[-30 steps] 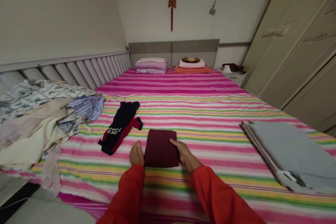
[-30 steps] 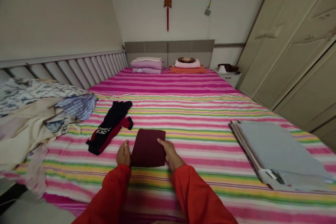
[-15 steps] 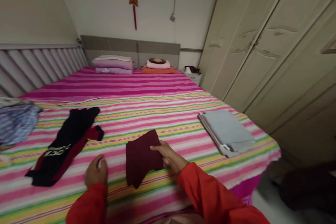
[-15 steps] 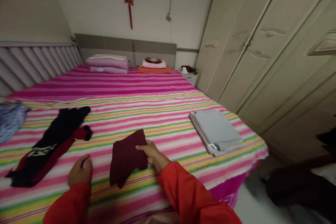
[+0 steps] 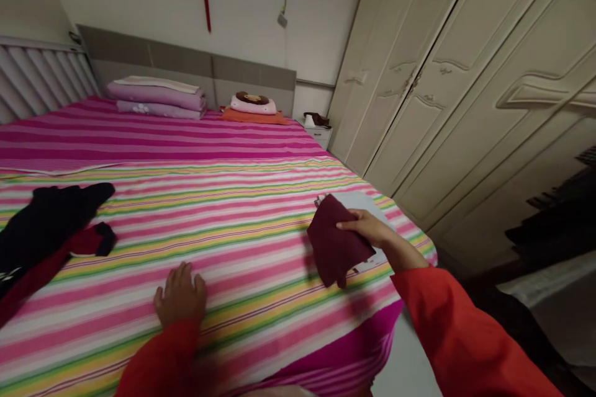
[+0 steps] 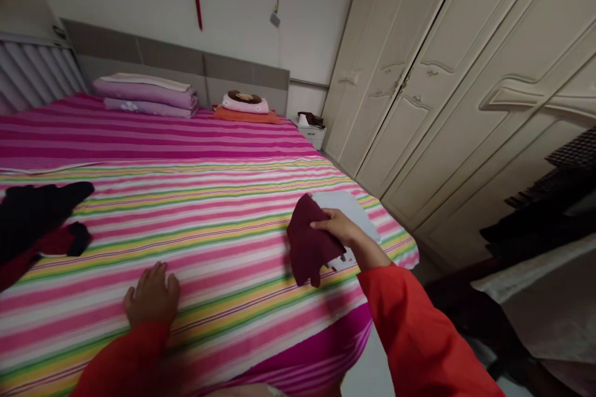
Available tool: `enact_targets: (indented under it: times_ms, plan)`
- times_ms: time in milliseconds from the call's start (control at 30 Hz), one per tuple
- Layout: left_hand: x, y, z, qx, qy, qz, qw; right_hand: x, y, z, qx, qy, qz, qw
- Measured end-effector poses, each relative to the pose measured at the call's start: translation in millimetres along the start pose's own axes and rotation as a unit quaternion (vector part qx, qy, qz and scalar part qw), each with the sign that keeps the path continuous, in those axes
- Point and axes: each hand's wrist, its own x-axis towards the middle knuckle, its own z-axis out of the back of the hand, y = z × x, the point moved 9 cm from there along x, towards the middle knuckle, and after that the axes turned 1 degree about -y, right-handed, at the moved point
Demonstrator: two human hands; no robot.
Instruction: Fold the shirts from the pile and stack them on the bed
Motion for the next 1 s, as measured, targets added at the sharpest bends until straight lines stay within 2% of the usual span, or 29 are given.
enact_targets:
  times_ms: [100, 200, 300, 433, 500, 567, 733, 867, 933, 1000]
  plan:
    - [2.3, 5.5, -0.1, 0.01, 0.01, -0.007, 1.0, 11.7, 26.8, 34.2, 0.013, -0.003, 0.02, 1.0]
    - [3.9, 8.3, 0.5, 0.023, 0.014, -0.005, 1.0, 31.4, 33.0, 72.8, 0.029, -0.009, 0.022, 0.999]
    - [3.3, 5.4, 2.1, 0.039, 0.017, -0.007, 0.999, 53.8, 11.0, 113.4, 0.033, -0.048, 0.006, 0.998]
    - [2.1, 0.4, 7.1, 0.059, 0.012, -0.008, 0.998, 71.6, -42.3, 153.4, -0.005, -0.127, -0.046, 0.991]
    - [2.2, -0.7, 8.5, 0.061, 0.014, -0.007, 0.998, 75.7, -59.2, 161.6, -0.01, -0.143, -0.054, 0.988]
    - [2.6, -0.6, 9.4, 0.058, 0.015, -0.005, 0.998, 79.2, -65.2, 164.7, -0.003, -0.144, -0.052, 0.988]
    - [3.7, 3.9, 7.3, 0.054, 0.022, -0.004, 0.998, 86.9, -55.5, 169.2, 0.005, -0.128, -0.038, 0.991]
    - [3.7, 7.3, 4.4, 0.056, 0.017, -0.018, 0.998, 83.8, -57.5, 178.8, -0.004, -0.147, -0.04, 0.988]
    - [3.5, 8.1, 3.9, 0.059, 0.009, -0.026, 0.998, 82.0, -56.9, 182.6, -0.053, -0.16, -0.033, 0.985]
    - [3.7, 9.4, 3.9, 0.063, 0.002, -0.027, 0.998, 81.0, -47.1, 187.7, -0.158, -0.202, -0.01, 0.966]
